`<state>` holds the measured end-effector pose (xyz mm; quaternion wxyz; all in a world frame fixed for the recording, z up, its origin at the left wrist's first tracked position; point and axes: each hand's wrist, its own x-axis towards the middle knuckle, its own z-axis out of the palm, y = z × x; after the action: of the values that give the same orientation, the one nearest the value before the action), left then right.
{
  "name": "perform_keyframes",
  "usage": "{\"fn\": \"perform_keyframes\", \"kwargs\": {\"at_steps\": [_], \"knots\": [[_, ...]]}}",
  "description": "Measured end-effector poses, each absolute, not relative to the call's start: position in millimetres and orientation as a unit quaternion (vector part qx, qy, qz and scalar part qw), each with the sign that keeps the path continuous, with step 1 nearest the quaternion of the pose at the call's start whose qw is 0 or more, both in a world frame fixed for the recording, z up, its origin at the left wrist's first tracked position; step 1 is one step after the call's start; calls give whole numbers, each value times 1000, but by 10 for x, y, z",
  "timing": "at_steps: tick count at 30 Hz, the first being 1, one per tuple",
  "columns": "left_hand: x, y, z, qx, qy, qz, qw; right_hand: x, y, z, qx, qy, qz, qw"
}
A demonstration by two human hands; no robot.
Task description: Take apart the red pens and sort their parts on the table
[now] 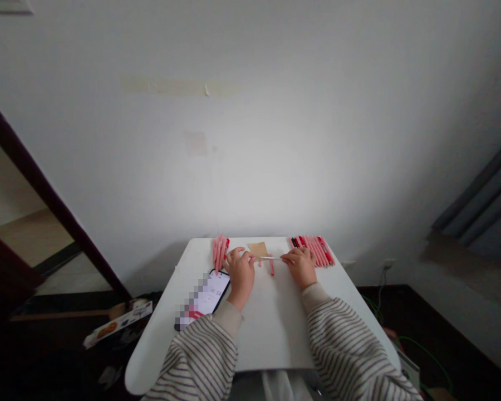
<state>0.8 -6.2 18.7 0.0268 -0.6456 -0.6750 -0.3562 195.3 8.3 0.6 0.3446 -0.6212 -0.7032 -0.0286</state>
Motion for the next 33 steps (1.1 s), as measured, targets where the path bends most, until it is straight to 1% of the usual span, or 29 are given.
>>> {"fn": "perform_keyframes", "kwargs": {"at_steps": [15, 33], "knots": [[-19, -64, 141, -652, -697, -280, 106, 1960, 99, -17, -630, -698, -31, 339], [-51, -49, 79, -659, -700, -255, 101, 1956, 98, -20, -631, -698, -27, 337]]}}
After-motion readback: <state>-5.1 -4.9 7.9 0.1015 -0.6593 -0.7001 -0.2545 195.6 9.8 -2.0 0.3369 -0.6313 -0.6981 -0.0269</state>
